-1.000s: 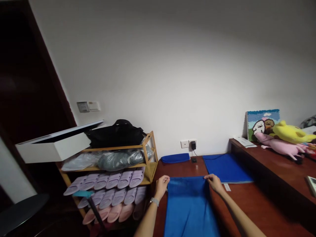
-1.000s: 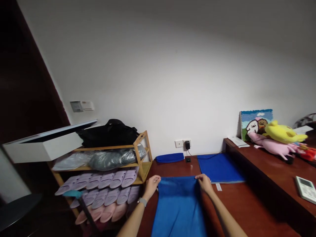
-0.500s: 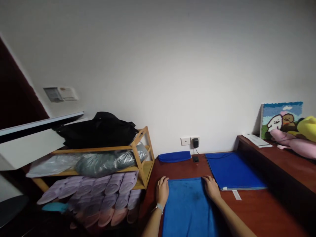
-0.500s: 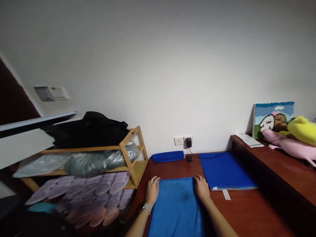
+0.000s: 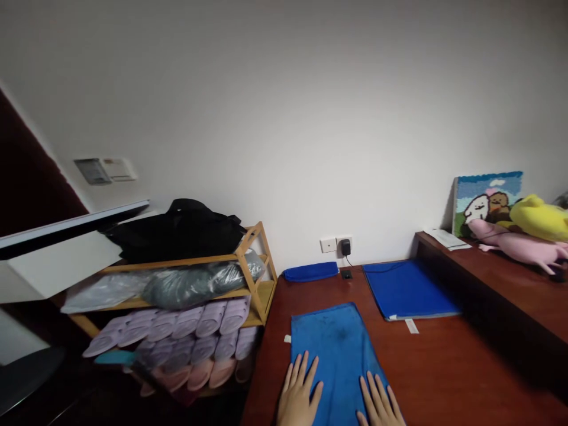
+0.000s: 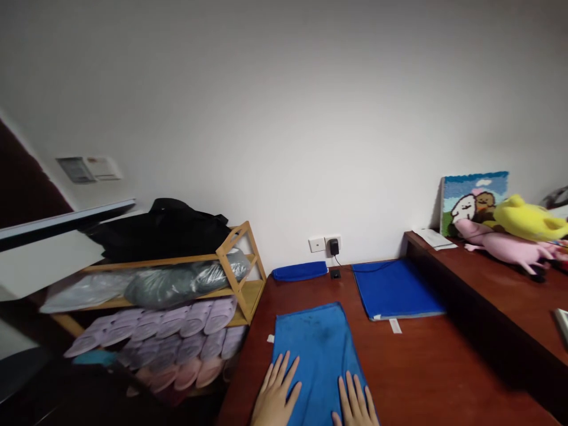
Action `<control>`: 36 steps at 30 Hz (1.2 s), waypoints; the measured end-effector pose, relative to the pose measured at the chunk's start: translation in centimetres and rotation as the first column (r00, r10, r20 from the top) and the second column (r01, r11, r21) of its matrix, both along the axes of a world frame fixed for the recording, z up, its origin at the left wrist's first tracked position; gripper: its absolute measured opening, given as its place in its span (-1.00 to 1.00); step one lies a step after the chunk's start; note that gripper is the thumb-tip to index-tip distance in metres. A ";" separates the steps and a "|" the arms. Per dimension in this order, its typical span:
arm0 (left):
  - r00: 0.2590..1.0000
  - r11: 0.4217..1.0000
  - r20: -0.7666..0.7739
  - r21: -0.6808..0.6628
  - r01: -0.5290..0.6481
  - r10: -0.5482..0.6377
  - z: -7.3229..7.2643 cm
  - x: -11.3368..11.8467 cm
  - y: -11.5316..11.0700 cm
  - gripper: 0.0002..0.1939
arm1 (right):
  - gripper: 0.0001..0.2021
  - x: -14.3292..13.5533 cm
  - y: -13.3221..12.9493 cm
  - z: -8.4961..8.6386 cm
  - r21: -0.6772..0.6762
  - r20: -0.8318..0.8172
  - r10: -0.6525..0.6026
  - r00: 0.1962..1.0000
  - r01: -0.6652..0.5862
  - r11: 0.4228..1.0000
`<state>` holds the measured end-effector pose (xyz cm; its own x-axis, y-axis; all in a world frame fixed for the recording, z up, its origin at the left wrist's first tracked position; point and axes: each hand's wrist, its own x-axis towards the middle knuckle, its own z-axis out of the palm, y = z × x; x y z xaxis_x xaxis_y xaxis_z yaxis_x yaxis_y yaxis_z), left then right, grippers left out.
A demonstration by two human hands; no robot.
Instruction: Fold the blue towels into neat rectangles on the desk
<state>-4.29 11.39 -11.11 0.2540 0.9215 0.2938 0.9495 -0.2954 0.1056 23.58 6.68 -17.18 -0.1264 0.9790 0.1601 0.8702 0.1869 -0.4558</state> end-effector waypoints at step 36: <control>0.999 0.994 0.041 -0.110 -0.022 0.027 2.3 11.3 -1.9 -0.42 | -0.30 5.1 11.0 6.4 -0.129 0.168 -0.032 0.985 0.054 0.990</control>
<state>6.98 9.47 -8.86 0.2205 0.9545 0.2007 0.9503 -0.2566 0.1762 28.70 17.72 -10.82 -0.0974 0.9952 0.0093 0.9414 0.0952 -0.3236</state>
